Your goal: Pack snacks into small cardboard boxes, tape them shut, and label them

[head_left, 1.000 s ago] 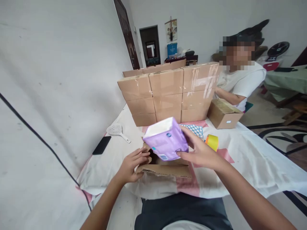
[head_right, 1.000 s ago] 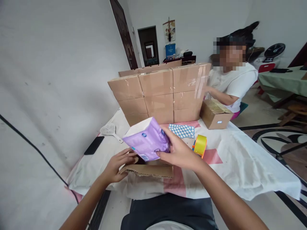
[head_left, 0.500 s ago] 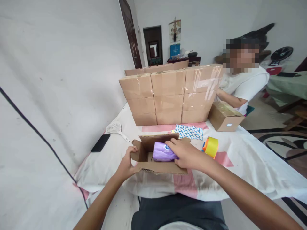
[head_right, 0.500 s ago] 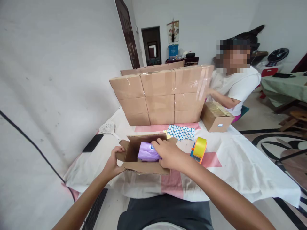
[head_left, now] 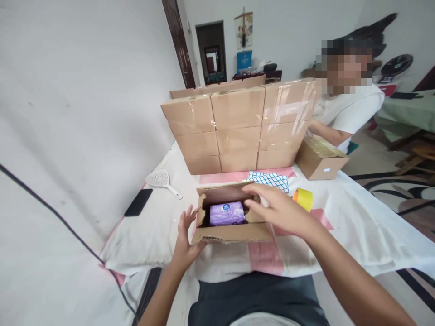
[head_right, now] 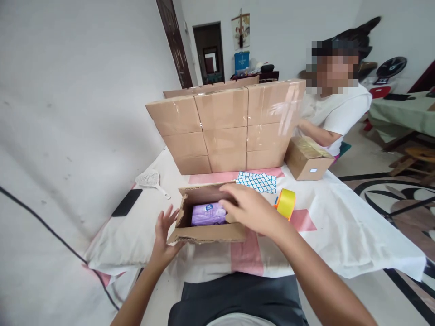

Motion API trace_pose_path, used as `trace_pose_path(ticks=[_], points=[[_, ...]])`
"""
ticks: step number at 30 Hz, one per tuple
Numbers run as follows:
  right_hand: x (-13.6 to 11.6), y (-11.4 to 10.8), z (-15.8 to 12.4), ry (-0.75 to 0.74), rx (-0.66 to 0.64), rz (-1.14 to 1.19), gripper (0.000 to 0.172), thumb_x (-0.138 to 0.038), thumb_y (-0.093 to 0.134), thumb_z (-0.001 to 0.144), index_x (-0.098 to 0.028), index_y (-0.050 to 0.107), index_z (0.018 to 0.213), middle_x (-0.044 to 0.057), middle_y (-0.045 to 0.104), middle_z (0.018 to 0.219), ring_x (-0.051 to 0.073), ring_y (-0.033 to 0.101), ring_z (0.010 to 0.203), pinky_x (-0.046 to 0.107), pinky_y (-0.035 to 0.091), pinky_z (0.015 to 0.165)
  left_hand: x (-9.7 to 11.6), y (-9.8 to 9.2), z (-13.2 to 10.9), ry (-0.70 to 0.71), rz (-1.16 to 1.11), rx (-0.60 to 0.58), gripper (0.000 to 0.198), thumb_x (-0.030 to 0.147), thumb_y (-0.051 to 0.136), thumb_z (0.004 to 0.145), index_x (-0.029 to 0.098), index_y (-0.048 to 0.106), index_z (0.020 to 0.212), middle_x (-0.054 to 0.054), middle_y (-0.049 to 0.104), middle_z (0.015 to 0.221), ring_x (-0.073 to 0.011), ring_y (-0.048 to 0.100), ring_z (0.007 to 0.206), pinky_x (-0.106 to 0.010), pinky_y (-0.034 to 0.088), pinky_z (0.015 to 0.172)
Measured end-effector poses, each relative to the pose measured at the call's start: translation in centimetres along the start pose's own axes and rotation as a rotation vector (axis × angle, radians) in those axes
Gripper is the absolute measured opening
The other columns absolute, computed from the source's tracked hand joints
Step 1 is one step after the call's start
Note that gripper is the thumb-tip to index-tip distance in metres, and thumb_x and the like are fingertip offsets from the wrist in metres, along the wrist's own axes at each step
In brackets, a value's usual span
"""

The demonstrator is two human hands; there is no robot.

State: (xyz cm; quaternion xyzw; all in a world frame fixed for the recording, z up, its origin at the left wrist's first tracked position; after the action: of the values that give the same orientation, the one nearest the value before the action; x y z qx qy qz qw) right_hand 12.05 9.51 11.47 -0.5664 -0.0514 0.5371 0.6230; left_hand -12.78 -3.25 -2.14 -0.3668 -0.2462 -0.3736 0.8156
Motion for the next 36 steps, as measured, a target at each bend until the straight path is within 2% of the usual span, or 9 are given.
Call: trace_pose_path(ticks=[3, 6, 12, 16, 19, 22, 27, 31, 36], points=[[2.8, -0.6, -3.4, 0.120, 0.191, 0.198, 0.031, -0.041, 0.047, 0.102, -0.025, 0.063, 0.123, 0.007, 0.071, 0.119, 0.025, 0.066, 0.113, 0.042, 0.051, 0.099, 0.2, 0.9, -0.2, 0.021, 0.060, -0.081, 0.073, 0.046, 0.060, 0.095, 0.028, 0.028, 0.158, -0.018, 0.050, 0.152, -0.0328, 0.042, 0.146, -0.058, 0.036, 0.118], [3.6, 4.2, -5.2, 0.071, -0.026, 0.403, 0.041, -0.046, 0.035, 0.106, -0.026, 0.059, 0.133, 0.007, 0.072, 0.115, 0.024, 0.064, 0.118, 0.047, 0.045, 0.110, 0.4, 0.4, 0.3, -0.057, 0.093, 0.038, 0.048, 0.040, 0.044, 0.102, 0.025, 0.045, 0.148, -0.013, 0.068, 0.131, -0.0283, 0.055, 0.135, -0.058, 0.036, 0.118], [6.4, 4.3, -4.7, 0.152, 0.343, 0.589, 0.055, -0.061, 0.034, 0.102, -0.030, 0.044, 0.147, 0.009, 0.044, 0.157, 0.024, 0.037, 0.149, 0.046, 0.033, 0.121, 0.8, 0.6, 0.8, -0.337, 0.101, 0.268, 0.059, 0.031, 0.053, 0.098, 0.028, 0.033, 0.153, -0.015, 0.058, 0.145, -0.0268, 0.059, 0.130, -0.047, 0.053, 0.102], [6.4, 4.7, -2.5, 0.134, 0.270, 0.573, 0.057, -0.061, 0.036, 0.101, -0.028, 0.043, 0.148, 0.011, 0.055, 0.148, 0.024, 0.042, 0.145, 0.051, 0.029, 0.122, 4.7, 0.5, 2.6, -0.066, 0.449, 0.267, 0.063, 0.018, 0.054, 0.094, 0.025, 0.034, 0.154, -0.017, 0.042, 0.158, -0.0335, 0.042, 0.145, -0.056, 0.044, 0.110], [5.9, 5.2, -3.5, 0.074, 0.307, 0.439, 0.042, -0.051, 0.038, 0.102, -0.026, 0.059, 0.129, 0.007, 0.075, 0.104, 0.026, 0.058, 0.128, 0.058, 0.022, 0.123, 7.7, 2.6, 3.6, 0.238, 0.583, 0.009, 0.055, 0.009, 0.051, 0.091, 0.028, 0.049, 0.142, -0.009, 0.064, 0.136, -0.0287, 0.057, 0.131, -0.054, 0.038, 0.114], [7.8, 4.0, -7.6, 0.141, 0.567, 0.303, 0.029, -0.041, 0.045, 0.100, -0.026, 0.066, 0.112, 0.008, 0.073, 0.105, 0.028, 0.059, 0.124, 0.058, 0.025, 0.120, 8.1, 5.1, 3.4, 0.268, 0.556, -0.213, 0.047, 0.018, 0.054, 0.093, 0.029, 0.053, 0.139, -0.006, 0.071, 0.126, -0.0259, 0.067, 0.111, -0.045, 0.049, 0.101], [17.2, -0.2, -16.6, 0.576, 1.193, 0.374, 0.045, -0.042, 0.065, 0.085, -0.021, 0.052, 0.123, 0.010, 0.060, 0.123, 0.025, 0.061, 0.116, 0.047, 0.046, 0.105, 7.2, 6.6, 3.0, 0.203, 0.746, -0.139, 0.063, 0.041, 0.068, 0.087, 0.032, 0.050, 0.147, -0.007, 0.055, 0.151, -0.0354, 0.061, 0.109, -0.049, 0.045, 0.090], [22.9, 1.4, -16.3, 0.811, 0.859, 0.832, 0.072, -0.043, 0.079, 0.072, -0.024, 0.044, 0.132, 0.005, 0.069, 0.101, 0.023, 0.071, 0.093, 0.040, 0.056, 0.088, 7.3, 7.2, 3.5, 0.169, 0.797, -0.163, 0.065, 0.045, 0.065, 0.088, 0.030, 0.049, 0.149, -0.006, 0.061, 0.144, -0.0376, 0.056, 0.110, -0.052, 0.038, 0.093], [23.0, 3.4, -13.5, 0.727, 0.584, 0.900, 0.059, -0.046, 0.085, 0.068, -0.023, 0.058, 0.115, 0.009, 0.077, 0.103, 0.027, 0.074, 0.091, 0.039, 0.059, 0.081, 8.2, 8.0, 4.9, 0.100, 0.809, -0.284, 0.054, 0.043, 0.058, 0.093, 0.024, 0.054, 0.143, -0.010, 0.065, 0.138, -0.0357, 0.057, 0.120, -0.055, 0.031, 0.107]])
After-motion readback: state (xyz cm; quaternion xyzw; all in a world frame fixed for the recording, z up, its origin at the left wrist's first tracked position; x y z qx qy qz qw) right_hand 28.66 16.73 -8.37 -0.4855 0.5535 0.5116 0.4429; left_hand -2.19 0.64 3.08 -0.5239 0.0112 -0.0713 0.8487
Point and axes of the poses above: each hand's wrist, its own z-axis towards the middle knuckle, its own y-axis out of the palm, x = y × z, the point moved 7 cm from there along z, towards the middle knuckle
